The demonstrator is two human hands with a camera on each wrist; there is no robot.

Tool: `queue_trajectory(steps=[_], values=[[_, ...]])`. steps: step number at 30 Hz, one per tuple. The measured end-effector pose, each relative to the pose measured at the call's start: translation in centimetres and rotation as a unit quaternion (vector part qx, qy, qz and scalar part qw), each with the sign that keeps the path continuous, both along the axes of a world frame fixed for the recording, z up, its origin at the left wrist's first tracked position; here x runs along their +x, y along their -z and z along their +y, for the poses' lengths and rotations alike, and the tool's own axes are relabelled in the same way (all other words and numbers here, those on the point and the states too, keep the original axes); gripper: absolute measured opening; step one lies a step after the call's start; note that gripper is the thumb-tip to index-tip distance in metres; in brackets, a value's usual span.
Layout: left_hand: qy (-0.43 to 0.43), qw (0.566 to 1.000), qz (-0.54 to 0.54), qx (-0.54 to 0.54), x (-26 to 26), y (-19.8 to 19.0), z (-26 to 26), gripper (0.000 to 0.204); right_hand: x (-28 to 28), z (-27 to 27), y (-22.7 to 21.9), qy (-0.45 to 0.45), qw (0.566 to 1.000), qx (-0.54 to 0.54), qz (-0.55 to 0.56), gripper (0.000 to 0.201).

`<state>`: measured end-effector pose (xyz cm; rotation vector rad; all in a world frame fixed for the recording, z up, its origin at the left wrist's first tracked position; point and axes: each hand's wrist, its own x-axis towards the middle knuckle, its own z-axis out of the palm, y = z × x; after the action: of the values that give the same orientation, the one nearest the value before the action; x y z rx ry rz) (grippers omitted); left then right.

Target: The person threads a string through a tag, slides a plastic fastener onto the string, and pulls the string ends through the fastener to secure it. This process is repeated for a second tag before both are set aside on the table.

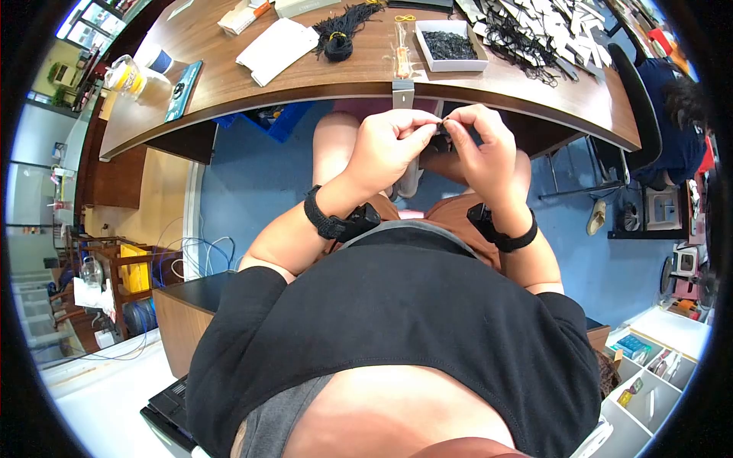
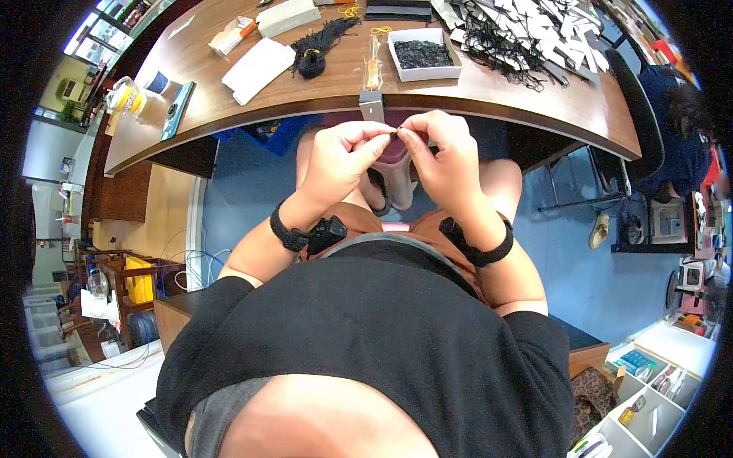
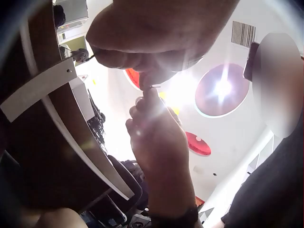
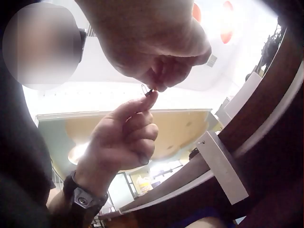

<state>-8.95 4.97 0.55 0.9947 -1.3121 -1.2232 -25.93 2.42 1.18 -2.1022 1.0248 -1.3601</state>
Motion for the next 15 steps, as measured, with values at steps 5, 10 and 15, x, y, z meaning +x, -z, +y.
queue_trajectory(steps=[5,10,15], values=[[-0.012,0.999,-0.026,-0.031,0.2,0.4,-0.1,0.013,-0.6,-0.1,0.6,-0.079,0.961,0.214,-0.155,0.011],[-0.022,0.999,-0.042,-0.023,0.6,0.1,-0.2,0.012,-1.0,-0.9,1.2,-0.133,0.916,0.300,-0.230,0.015],[-0.025,0.999,0.003,-0.020,0.9,0.2,-0.4,0.011,-1.3,-1.6,1.0,-0.156,0.874,0.341,-0.309,0.025]])
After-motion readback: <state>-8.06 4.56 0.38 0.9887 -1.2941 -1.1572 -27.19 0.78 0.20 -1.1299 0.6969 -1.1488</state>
